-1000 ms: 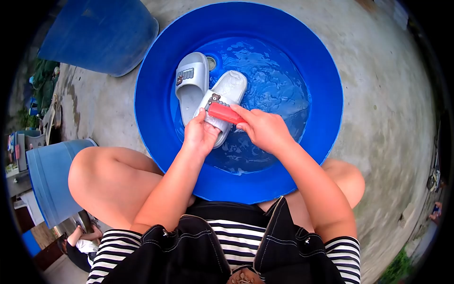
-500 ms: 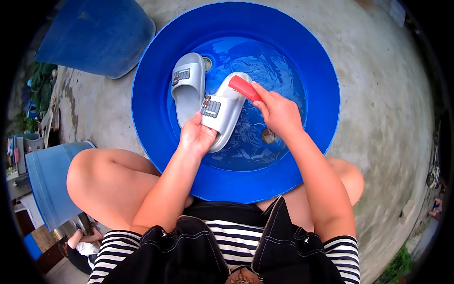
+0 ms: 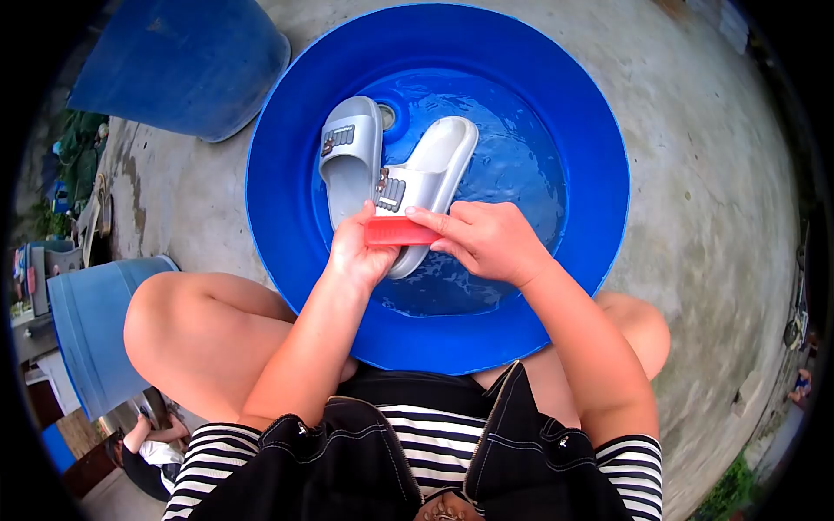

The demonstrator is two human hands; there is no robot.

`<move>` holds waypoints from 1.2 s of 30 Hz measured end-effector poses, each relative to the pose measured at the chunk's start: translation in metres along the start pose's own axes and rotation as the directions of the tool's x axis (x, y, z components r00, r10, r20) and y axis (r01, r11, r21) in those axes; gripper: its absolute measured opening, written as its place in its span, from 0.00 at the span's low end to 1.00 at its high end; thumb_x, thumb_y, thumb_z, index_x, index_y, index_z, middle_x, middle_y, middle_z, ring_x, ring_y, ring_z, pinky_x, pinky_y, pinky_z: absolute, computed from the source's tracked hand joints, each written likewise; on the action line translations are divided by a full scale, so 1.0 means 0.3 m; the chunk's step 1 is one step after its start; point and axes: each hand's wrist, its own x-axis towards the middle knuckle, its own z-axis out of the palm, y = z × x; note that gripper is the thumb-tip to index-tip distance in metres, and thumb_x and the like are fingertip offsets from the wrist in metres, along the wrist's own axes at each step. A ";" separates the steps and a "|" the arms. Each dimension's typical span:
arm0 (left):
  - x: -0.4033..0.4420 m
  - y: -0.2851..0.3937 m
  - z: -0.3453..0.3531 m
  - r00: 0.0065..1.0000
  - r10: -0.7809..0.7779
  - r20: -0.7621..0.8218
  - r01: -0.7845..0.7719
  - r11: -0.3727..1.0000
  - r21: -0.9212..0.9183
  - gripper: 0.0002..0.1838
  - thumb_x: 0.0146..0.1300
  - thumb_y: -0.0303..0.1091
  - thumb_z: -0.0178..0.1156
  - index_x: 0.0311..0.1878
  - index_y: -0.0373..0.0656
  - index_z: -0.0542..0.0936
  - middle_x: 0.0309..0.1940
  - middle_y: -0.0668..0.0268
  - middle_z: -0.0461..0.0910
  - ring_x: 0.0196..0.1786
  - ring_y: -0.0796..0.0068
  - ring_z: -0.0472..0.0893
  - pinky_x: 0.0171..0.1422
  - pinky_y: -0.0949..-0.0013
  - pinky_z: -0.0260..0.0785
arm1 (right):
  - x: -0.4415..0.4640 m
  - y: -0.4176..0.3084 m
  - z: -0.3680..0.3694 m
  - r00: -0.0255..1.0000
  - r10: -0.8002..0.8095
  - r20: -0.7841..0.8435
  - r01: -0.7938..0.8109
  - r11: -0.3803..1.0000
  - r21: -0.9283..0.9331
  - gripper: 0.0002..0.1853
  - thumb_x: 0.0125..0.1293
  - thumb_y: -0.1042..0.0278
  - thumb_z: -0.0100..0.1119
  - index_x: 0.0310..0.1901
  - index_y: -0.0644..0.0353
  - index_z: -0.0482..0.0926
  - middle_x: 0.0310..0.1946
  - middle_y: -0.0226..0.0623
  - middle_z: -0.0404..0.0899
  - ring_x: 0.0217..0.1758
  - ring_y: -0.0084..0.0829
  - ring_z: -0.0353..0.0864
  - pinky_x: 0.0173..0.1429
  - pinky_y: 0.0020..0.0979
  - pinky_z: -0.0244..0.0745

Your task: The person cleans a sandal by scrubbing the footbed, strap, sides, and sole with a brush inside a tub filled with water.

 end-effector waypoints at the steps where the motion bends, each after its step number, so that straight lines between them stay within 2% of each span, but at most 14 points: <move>1: 0.014 0.001 -0.018 1.000 -0.001 -0.002 0.001 1.000 0.000 0.23 0.87 0.40 0.32 0.68 0.32 0.67 0.67 0.46 0.75 0.71 0.53 0.76 0.79 0.49 0.68 | -0.008 -0.013 0.007 0.999 -0.004 0.037 0.006 0.999 -0.041 0.30 0.67 0.58 0.68 0.72 0.37 0.77 0.28 0.32 0.76 0.30 0.36 0.81 0.35 0.36 0.79; 3: 0.042 0.001 -0.046 0.980 -0.057 0.192 0.099 0.972 -0.214 0.23 0.87 0.40 0.32 0.68 0.32 0.67 0.67 0.47 0.75 0.71 0.53 0.76 0.80 0.49 0.67 | -0.002 0.029 0.030 0.987 0.120 -0.110 -0.127 0.990 -0.059 0.30 0.66 0.57 0.69 0.71 0.33 0.77 0.27 0.31 0.76 0.31 0.35 0.83 0.33 0.37 0.80; 7: 0.037 -0.031 -0.031 0.992 0.004 0.123 0.011 0.993 -0.116 0.23 0.87 0.40 0.31 0.70 0.33 0.66 0.69 0.49 0.74 0.72 0.52 0.75 0.80 0.48 0.66 | 0.002 0.069 -0.018 0.953 0.263 -0.150 -0.278 0.956 -0.089 0.29 0.67 0.56 0.67 0.71 0.36 0.77 0.31 0.31 0.80 0.32 0.34 0.84 0.34 0.36 0.81; 11: 0.038 0.002 -0.045 0.994 -0.023 0.110 0.029 0.998 -0.054 0.22 0.87 0.40 0.33 0.70 0.33 0.66 0.68 0.46 0.74 0.72 0.51 0.75 0.79 0.47 0.67 | -0.002 -0.031 0.007 0.999 -0.043 0.006 0.043 0.999 -0.015 0.31 0.65 0.57 0.69 0.72 0.36 0.77 0.29 0.31 0.76 0.30 0.35 0.82 0.34 0.36 0.79; 16: 0.044 -0.020 -0.047 0.985 -0.072 0.154 0.098 0.980 -0.171 0.23 0.87 0.39 0.33 0.71 0.32 0.65 0.70 0.46 0.73 0.73 0.51 0.74 0.81 0.47 0.65 | 0.007 0.067 0.016 0.952 0.266 -0.151 -0.290 0.943 -0.165 0.30 0.70 0.56 0.66 0.73 0.35 0.74 0.30 0.34 0.78 0.32 0.38 0.83 0.35 0.39 0.79; 19: 0.055 -0.030 -0.056 0.988 -0.021 0.150 0.045 0.986 -0.160 0.24 0.87 0.40 0.33 0.71 0.32 0.66 0.69 0.47 0.74 0.74 0.51 0.74 0.82 0.48 0.64 | 0.006 0.185 -0.020 0.647 0.763 -0.003 -0.750 0.636 -0.181 0.27 0.78 0.53 0.55 0.76 0.43 0.68 0.44 0.43 0.86 0.49 0.47 0.87 0.51 0.48 0.81; 21: 0.086 -0.023 -0.079 0.987 -0.016 0.158 0.044 0.983 -0.181 0.24 0.87 0.41 0.32 0.71 0.32 0.66 0.69 0.48 0.74 0.74 0.51 0.73 0.82 0.47 0.63 | -0.032 0.270 -0.009 0.450 0.893 -0.025 -0.854 0.421 -0.305 0.31 0.78 0.58 0.53 0.78 0.57 0.61 0.50 0.49 0.85 0.56 0.50 0.86 0.58 0.47 0.81; 23: 0.103 -0.021 -0.094 0.995 0.026 0.098 -0.003 0.974 -0.227 0.23 0.87 0.39 0.33 0.71 0.32 0.65 0.70 0.50 0.73 0.74 0.53 0.73 0.81 0.47 0.65 | -0.093 0.319 0.025 0.346 0.937 -0.048 -0.882 0.308 -0.358 0.33 0.78 0.60 0.53 0.79 0.60 0.59 0.54 0.52 0.84 0.58 0.51 0.85 0.62 0.47 0.80; 26: 0.133 -0.019 -0.120 0.997 0.043 0.072 -0.025 0.974 -0.225 0.24 0.87 0.40 0.32 0.71 0.32 0.65 0.70 0.50 0.73 0.74 0.53 0.73 0.81 0.47 0.65 | -0.154 0.403 0.105 0.354 0.905 0.237 -0.877 0.409 -0.251 0.31 0.77 0.58 0.57 0.76 0.59 0.64 0.57 0.54 0.83 0.60 0.52 0.83 0.64 0.46 0.78; 27: 0.128 -0.016 -0.117 0.996 0.044 0.071 -0.027 0.975 -0.223 0.24 0.87 0.40 0.32 0.71 0.32 0.65 0.70 0.50 0.73 0.74 0.53 0.73 0.81 0.47 0.65 | -0.140 0.380 0.103 0.355 0.905 0.237 -0.878 0.409 -0.248 0.31 0.77 0.58 0.57 0.76 0.59 0.64 0.57 0.54 0.83 0.60 0.52 0.83 0.64 0.46 0.78; 29: 0.118 -0.013 -0.105 0.994 0.096 0.050 -0.085 0.977 -0.194 0.24 0.87 0.40 0.31 0.71 0.31 0.65 0.70 0.49 0.73 0.74 0.53 0.73 0.81 0.47 0.65 | -0.068 0.267 0.066 0.630 0.720 0.291 -0.777 0.587 0.227 0.28 0.75 0.55 0.60 0.72 0.55 0.71 0.57 0.51 0.85 0.58 0.52 0.85 0.61 0.47 0.79; 33: 0.135 0.018 -0.117 0.992 0.123 0.041 -0.110 0.965 -0.238 0.24 0.87 0.40 0.31 0.71 0.31 0.64 0.70 0.49 0.72 0.73 0.53 0.74 0.81 0.48 0.65 | 0.012 0.057 -0.027 0.704 0.666 0.248 -0.709 0.683 0.176 0.25 0.74 0.53 0.61 0.69 0.49 0.76 0.53 0.46 0.87 0.54 0.49 0.87 0.58 0.47 0.80; 35: 0.121 0.021 -0.105 0.992 0.122 0.018 -0.114 0.962 -0.246 0.24 0.87 0.39 0.30 0.72 0.31 0.64 0.70 0.49 0.72 0.72 0.53 0.75 0.80 0.48 0.66 | 0.008 0.015 -0.015 0.894 0.412 0.175 -0.440 0.879 0.184 0.25 0.75 0.53 0.62 0.70 0.47 0.77 0.52 0.43 0.87 0.50 0.48 0.88 0.54 0.43 0.82; 36: 0.121 0.018 -0.103 0.992 0.121 0.018 -0.113 0.964 -0.240 0.24 0.87 0.39 0.30 0.72 0.31 0.64 0.70 0.49 0.72 0.72 0.53 0.75 0.80 0.48 0.66 | -0.001 0.006 -0.009 0.914 0.326 0.244 -0.364 0.922 0.132 0.25 0.74 0.52 0.61 0.70 0.45 0.76 0.49 0.43 0.88 0.50 0.47 0.88 0.53 0.45 0.82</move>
